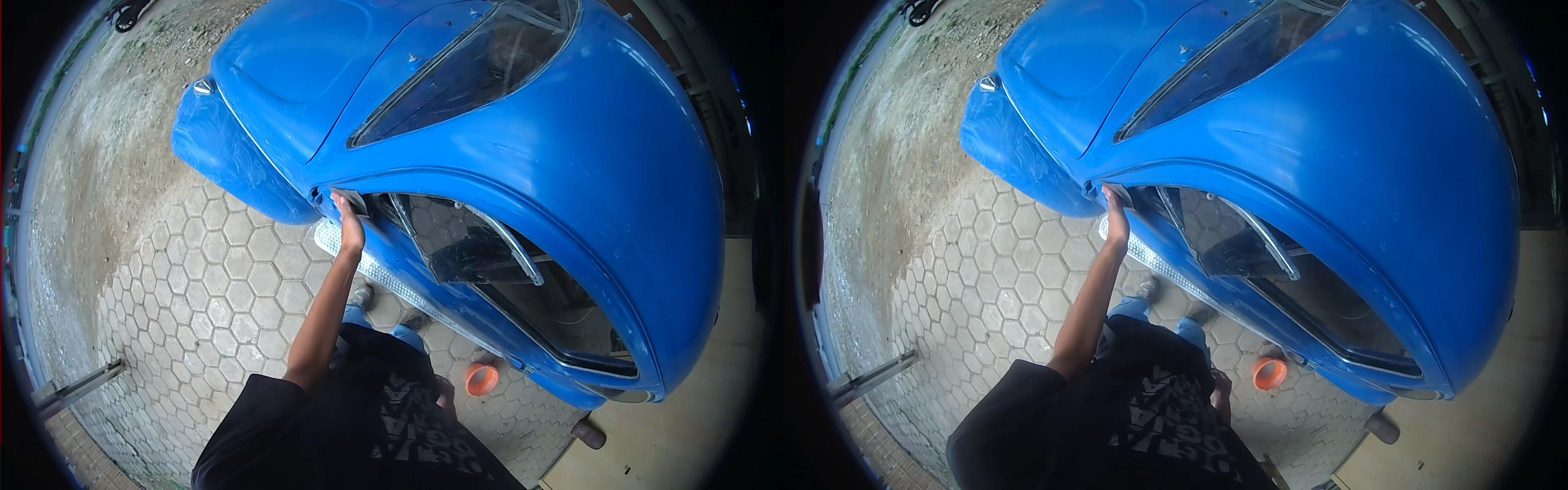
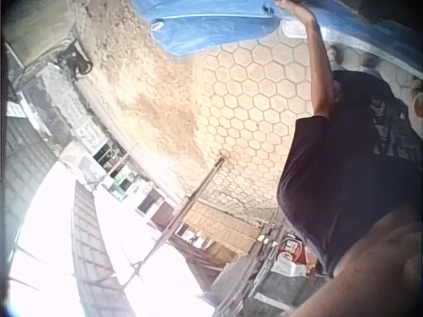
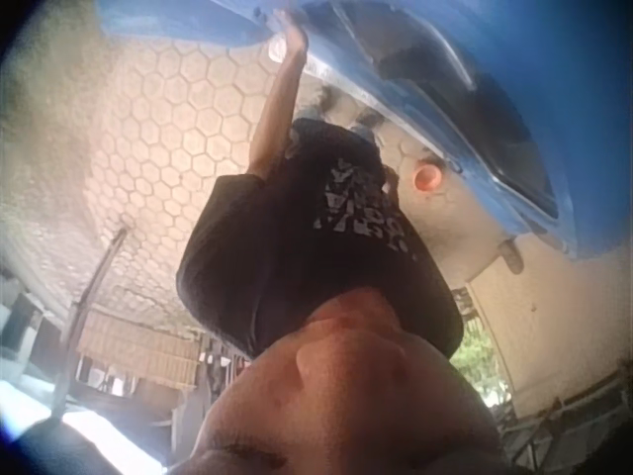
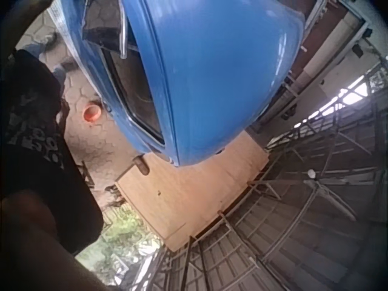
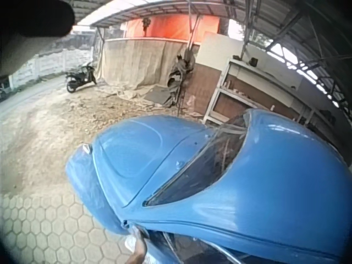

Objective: The person wets sandpaper in a bucket of water and sands the window frames and body panels of a car by hand.

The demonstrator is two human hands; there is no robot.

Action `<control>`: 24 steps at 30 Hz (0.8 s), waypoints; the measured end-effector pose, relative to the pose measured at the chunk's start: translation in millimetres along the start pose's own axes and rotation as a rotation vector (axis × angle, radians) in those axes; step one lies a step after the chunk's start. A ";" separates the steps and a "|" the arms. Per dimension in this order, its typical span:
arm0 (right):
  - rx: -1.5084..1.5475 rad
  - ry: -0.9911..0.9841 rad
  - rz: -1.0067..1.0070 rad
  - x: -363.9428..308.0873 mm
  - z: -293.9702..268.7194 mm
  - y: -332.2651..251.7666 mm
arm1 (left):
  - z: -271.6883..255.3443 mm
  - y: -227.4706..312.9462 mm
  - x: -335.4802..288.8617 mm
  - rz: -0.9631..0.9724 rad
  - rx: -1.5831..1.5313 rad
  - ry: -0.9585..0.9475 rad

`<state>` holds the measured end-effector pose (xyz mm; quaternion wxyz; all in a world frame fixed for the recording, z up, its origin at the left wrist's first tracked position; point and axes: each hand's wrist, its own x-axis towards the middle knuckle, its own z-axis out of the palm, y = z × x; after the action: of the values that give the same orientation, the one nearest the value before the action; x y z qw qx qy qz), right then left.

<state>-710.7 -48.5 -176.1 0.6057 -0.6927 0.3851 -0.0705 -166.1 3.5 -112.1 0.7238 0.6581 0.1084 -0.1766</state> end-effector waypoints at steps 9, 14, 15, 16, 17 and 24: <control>-0.176 -0.138 0.298 28.5 -14.2 -68.3 | 2.8 -11.0 -10.0 0.069 0.142 -0.041; -0.163 -0.184 0.206 41.2 -17.8 -54.9 | -22.9 -21.2 13.8 -0.038 -0.114 0.008; -0.112 -0.136 0.240 45.9 -20.5 -46.6 | -7.9 -15.1 2.6 -0.039 0.061 0.031; -0.059 -0.088 0.273 49.9 -23.4 -38.5 | 7.6 -10.1 -11.2 -0.036 0.236 0.054; -0.002 -0.047 0.307 51.0 -21.9 -30.7 | 17.3 -10.0 -29.2 -0.032 0.286 0.022; 0.244 0.114 0.524 56.8 -34.6 -28.6 | 32.2 -23.4 -34.4 0.014 0.226 0.167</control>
<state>-678.0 -111.7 -162.6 0.6593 -0.4867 0.5731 0.0038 -209.3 -26.2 -116.5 0.6348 0.7485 0.1432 -0.1271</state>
